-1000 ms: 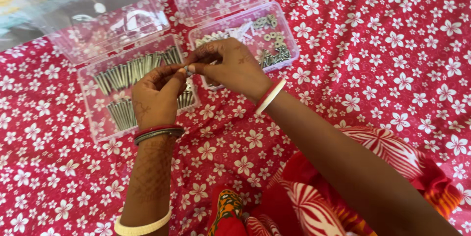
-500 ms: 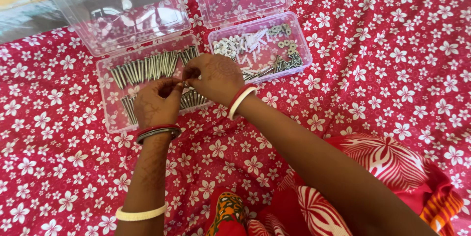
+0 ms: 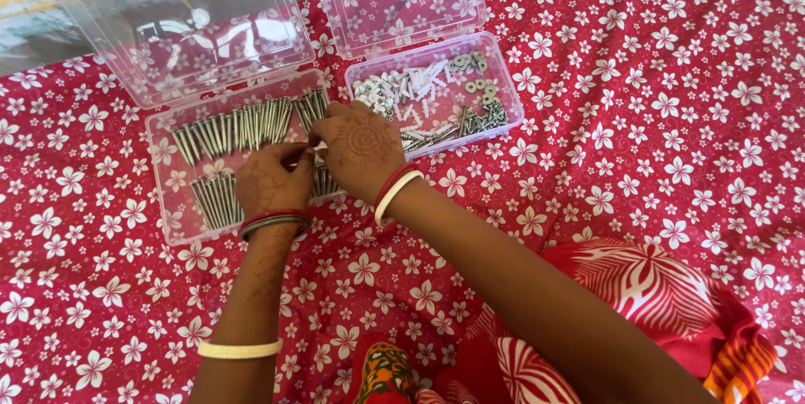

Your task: The person sorts various small hardware items, including nails, washers, and white plastic components, by picking them up from a pile and placing them into separate compartments of clear plastic organizers.

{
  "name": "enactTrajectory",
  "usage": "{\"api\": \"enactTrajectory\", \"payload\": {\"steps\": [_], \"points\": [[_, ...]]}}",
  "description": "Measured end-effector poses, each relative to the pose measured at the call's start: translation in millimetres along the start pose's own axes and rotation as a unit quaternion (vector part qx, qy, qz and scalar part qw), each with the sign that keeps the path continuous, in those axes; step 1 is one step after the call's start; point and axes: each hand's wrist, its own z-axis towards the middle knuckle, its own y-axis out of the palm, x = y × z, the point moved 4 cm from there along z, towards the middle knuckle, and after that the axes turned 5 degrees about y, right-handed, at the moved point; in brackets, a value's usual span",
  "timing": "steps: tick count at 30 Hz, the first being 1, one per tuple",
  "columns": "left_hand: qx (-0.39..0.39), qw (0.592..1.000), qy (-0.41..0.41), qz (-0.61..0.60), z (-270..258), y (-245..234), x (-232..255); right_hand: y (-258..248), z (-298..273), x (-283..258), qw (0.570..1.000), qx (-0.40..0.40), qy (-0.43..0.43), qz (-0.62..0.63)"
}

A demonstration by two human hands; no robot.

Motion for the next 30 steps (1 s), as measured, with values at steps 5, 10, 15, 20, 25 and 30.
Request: {"api": "enactTrajectory", "payload": {"steps": [5,10,15,20,25,30], "points": [[-0.002,0.975,-0.107,-0.194,-6.9,-1.7,-17.0,1.7,3.3,2.8,0.964,-0.092,0.147,0.202],[0.076,0.794,-0.144,-0.586,2.4,6.0,-51.3,6.2,0.2,8.2,0.811,-0.153,0.241,0.511],[0.105,0.704,-0.075,-0.698,0.2,4.1,-61.1,-8.9,-6.3,6.8,0.774,-0.165,0.234,0.565],[0.05,0.673,-0.047,-0.736,-0.1,11.3,-44.9,-25.0,-8.9,12.1,0.771,-0.147,0.226,0.578],[0.02,0.626,-0.038,-0.779,8.4,12.1,-22.8,-43.9,-9.5,19.1,0.771,-0.126,0.203,0.59],[-0.061,0.545,0.077,-0.832,14.2,15.2,11.1,-68.6,-16.5,27.9,0.805,-0.123,0.224,0.535]]}}
